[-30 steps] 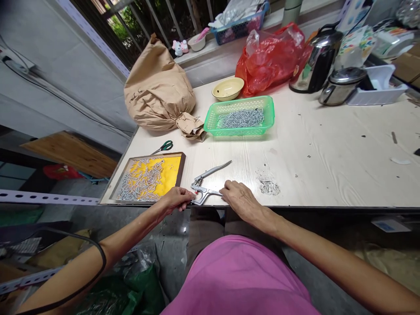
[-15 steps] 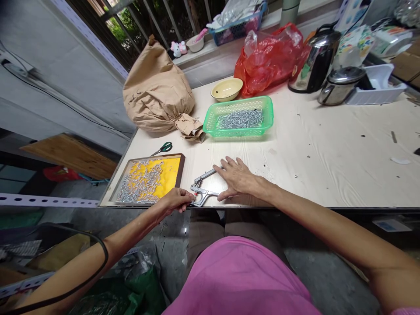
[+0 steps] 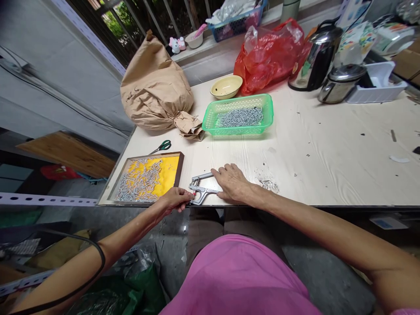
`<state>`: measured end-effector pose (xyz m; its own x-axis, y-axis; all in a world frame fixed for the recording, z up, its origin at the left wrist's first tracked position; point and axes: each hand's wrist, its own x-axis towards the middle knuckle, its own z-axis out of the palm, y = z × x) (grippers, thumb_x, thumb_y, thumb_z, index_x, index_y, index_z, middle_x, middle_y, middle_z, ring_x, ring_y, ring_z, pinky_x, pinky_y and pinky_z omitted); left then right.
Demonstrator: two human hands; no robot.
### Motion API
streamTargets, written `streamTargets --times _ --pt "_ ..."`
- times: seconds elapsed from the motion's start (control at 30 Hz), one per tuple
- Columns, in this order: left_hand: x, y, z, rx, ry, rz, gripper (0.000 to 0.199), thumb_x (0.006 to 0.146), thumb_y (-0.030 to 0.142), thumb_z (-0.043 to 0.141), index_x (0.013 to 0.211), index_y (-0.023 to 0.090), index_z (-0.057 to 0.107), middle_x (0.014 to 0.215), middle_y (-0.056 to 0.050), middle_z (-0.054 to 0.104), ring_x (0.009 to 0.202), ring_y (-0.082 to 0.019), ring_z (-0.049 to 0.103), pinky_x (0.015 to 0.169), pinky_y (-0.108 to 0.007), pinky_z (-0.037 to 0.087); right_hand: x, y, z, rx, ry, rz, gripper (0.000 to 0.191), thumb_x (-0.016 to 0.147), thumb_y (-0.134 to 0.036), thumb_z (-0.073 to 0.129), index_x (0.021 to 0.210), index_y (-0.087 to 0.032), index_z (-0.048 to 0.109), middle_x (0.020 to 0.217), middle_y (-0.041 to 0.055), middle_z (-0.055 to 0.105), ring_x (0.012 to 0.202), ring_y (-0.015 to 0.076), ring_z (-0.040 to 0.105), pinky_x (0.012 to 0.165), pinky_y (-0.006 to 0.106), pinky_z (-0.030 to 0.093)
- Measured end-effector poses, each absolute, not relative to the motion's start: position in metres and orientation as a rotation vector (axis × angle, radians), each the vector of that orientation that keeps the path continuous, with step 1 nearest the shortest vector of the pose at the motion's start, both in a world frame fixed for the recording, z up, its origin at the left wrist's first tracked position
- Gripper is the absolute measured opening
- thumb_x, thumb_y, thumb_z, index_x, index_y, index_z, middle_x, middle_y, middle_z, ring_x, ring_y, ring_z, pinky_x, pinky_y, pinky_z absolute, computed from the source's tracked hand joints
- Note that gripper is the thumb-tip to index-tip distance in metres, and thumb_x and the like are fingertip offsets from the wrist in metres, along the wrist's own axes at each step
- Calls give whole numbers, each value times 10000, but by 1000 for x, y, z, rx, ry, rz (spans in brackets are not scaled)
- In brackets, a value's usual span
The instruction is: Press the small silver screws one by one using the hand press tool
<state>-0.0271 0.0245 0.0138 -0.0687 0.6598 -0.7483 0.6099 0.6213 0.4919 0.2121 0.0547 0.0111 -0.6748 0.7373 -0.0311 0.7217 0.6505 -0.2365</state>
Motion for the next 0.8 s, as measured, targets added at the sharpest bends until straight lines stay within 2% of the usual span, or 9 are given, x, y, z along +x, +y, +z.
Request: streamTargets --times 0.1,0.23,0.33,0.43,0.5,0.57,0.67,0.8 --pt "-24 16 19 1318 1845 -6 290 798 410 587 661 156 554 489 21 528 428 -103 499 453 -220 384 211 49 5 -1223 -2764 388 497 772 -288 627 1218 -123 480 1020 129 603 937 270 495 809 372 381" --pt "-8 5 25 2105 1850 117 192 851 318 555 932 155 614 887 -72 643 823 -196 612 708 -311 484 211 43 -5 -1162 -2720 406 428 808 -234 590 1204 -134 463 1017 119 593 925 250 489 776 361 402" --pt "8 13 20 2491 1527 111 333 845 282 580 1146 147 537 1175 -129 579 1112 -262 526 898 -399 460 211 41 -6 -1172 -2688 402 477 812 -229 590 1250 -133 428 1028 120 593 945 251 490 784 365 413" --pt "17 32 10 2649 1240 41 520 825 269 609 1293 155 413 1342 -150 475 1259 -273 425 1030 -443 374 215 39 -3 -1216 -2653 435 625 803 -277 622 1341 -125 342 1078 130 589 995 255 488 812 373 418" --pt "20 45 7 2679 1146 -38 581 830 283 601 1343 174 351 1361 -145 457 1265 -267 423 1045 -449 356 219 39 0 -1289 -2652 450 711 771 -348 664 1351 -99 336 1102 146 577 1013 267 487 823 380 419" --pt "22 55 8 2686 1122 -115 637 822 335 613 1365 170 323 1328 -145 479 1215 -271 457 1006 -440 387 223 38 3 -1388 -2665 434 703 726 -429 699 1277 -86 429 1095 157 566 1007 284 488 813 386 423" --pt "27 62 15 2709 1119 -219 680 794 459 631 1334 135 374 1201 -144 545 1074 -273 507 898 -407 443 225 38 4 -1446 -2701 364 529 741 -459 681 1111 -105 550 1040 146 571 978 283 491 784 368 425" --pt "34 65 18 2760 1116 -259 488 844 516 540 1182 164 510 1038 -93 575 962 -241 509 810 -362 446 223 41 5 -1396 -2752 259 335 835 -351 610 1066 -112 571 1009 128 584 961 263 492 773 344 407"
